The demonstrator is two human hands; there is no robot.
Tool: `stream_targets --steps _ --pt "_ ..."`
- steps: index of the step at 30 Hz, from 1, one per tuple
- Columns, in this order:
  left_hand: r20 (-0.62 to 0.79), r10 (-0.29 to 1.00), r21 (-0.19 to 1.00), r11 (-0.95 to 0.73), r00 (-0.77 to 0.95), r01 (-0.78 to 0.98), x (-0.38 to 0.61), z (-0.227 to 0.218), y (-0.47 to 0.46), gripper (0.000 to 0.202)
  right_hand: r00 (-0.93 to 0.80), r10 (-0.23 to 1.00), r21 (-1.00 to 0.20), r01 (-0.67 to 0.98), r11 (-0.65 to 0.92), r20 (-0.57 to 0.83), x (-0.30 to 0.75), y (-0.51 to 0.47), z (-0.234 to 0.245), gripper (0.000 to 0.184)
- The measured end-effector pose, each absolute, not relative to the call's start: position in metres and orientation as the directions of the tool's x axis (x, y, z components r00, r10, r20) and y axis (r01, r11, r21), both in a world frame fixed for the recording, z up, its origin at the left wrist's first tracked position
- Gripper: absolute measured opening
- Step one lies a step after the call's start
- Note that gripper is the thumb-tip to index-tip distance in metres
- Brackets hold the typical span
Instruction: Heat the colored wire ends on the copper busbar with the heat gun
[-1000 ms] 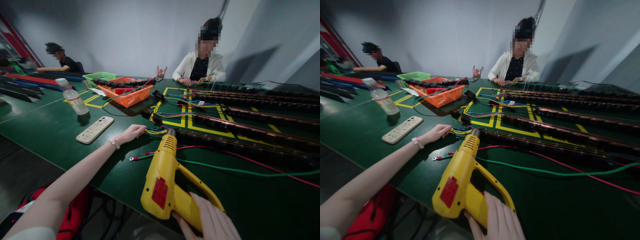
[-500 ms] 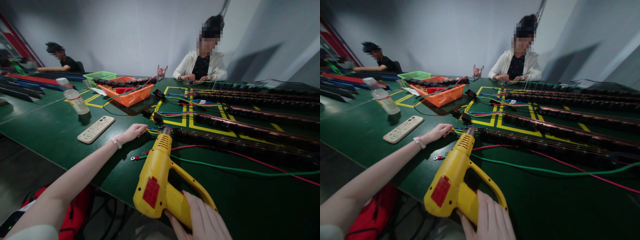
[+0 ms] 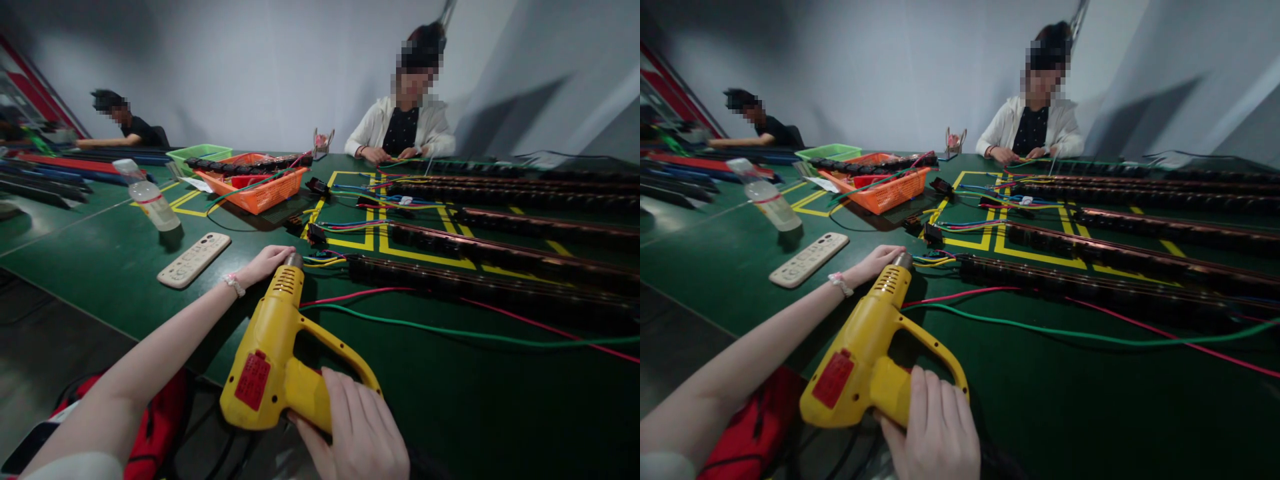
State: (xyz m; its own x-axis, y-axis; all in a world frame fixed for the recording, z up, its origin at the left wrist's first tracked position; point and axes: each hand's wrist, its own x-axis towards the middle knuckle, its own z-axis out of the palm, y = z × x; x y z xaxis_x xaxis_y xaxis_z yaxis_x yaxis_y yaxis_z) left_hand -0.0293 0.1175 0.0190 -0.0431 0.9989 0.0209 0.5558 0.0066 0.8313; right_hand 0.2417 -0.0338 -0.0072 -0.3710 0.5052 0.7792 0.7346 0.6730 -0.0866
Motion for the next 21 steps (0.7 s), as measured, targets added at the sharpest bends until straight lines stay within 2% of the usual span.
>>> stream_targets --steps 6,17,21 --pt "0.134 0.991 0.795 -0.098 -0.016 0.599 -0.028 0.02 0.114 0.055 -0.373 0.509 -0.098 0.726 0.681 0.776 0.247 -0.033 -0.007 0.049" --pt "0.181 0.983 0.779 -0.168 0.041 0.604 -0.026 0.023 0.108 0.049 -0.387 0.541 -0.09 0.746 0.659 0.747 0.277 -0.029 -0.006 0.045" --pt "0.216 0.975 0.709 -0.189 0.045 0.679 -0.025 0.025 0.106 0.048 -0.393 0.557 -0.075 0.766 0.638 0.731 0.29 -0.028 -0.004 0.044"
